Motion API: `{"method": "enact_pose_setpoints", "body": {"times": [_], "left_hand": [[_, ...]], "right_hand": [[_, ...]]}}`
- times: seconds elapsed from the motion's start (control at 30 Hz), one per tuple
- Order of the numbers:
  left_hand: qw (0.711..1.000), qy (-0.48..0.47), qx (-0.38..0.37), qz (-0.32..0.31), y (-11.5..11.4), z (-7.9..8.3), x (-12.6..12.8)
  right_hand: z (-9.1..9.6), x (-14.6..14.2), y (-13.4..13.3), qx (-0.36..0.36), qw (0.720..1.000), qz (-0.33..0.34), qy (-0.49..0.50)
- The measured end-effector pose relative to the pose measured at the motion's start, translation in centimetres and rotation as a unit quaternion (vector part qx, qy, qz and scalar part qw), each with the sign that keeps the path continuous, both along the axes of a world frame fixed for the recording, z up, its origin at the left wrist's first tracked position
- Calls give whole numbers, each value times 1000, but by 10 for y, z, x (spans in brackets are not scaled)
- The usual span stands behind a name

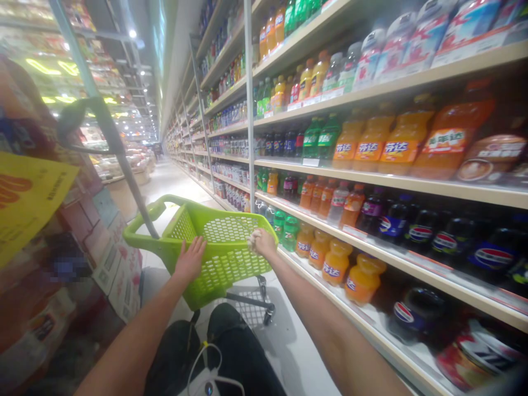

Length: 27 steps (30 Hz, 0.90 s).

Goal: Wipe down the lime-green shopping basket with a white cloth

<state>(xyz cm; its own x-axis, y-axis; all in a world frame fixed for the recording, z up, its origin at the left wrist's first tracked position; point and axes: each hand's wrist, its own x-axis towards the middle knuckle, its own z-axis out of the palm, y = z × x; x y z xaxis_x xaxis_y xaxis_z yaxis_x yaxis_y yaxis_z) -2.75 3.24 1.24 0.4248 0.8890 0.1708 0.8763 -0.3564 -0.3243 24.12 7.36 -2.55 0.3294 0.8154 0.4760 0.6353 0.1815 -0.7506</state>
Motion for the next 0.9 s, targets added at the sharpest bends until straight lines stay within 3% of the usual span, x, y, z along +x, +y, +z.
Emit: {"method": "enact_pose_setpoints", "body": {"times": [0.1,0.2,0.3,0.47,0.6,0.73,0.8,0.9], "left_hand": [[1000,-4,5,-4,-2,-2,-2],[1000,-7,0,-3,-3,-2,-2],[1000,-3,-11,-3,-5,1,0],[1000,1,-5,-11,-9,4,-5],[998,-20,54,2,-11,0,-18],[995,-33,89,-5,-15,-2,-24],[996,-39,84,0,-17,0,-23],[997,-43,69,10,-19,2,-21]], "right_hand": [[-7,-11,-5,34,999,-2,-31],[-22,-27,-14,50,988,4,-143],[-35,-36,-20,19,962,6,-271],[-34,-28,-13,-9,934,15,-358],[-29,3,-8,-24,933,10,-359],[-33,40,-5,-51,942,-43,-328],[-34,41,0,-47,951,-63,-299],[-34,12,9,5,974,-50,-220]]}}
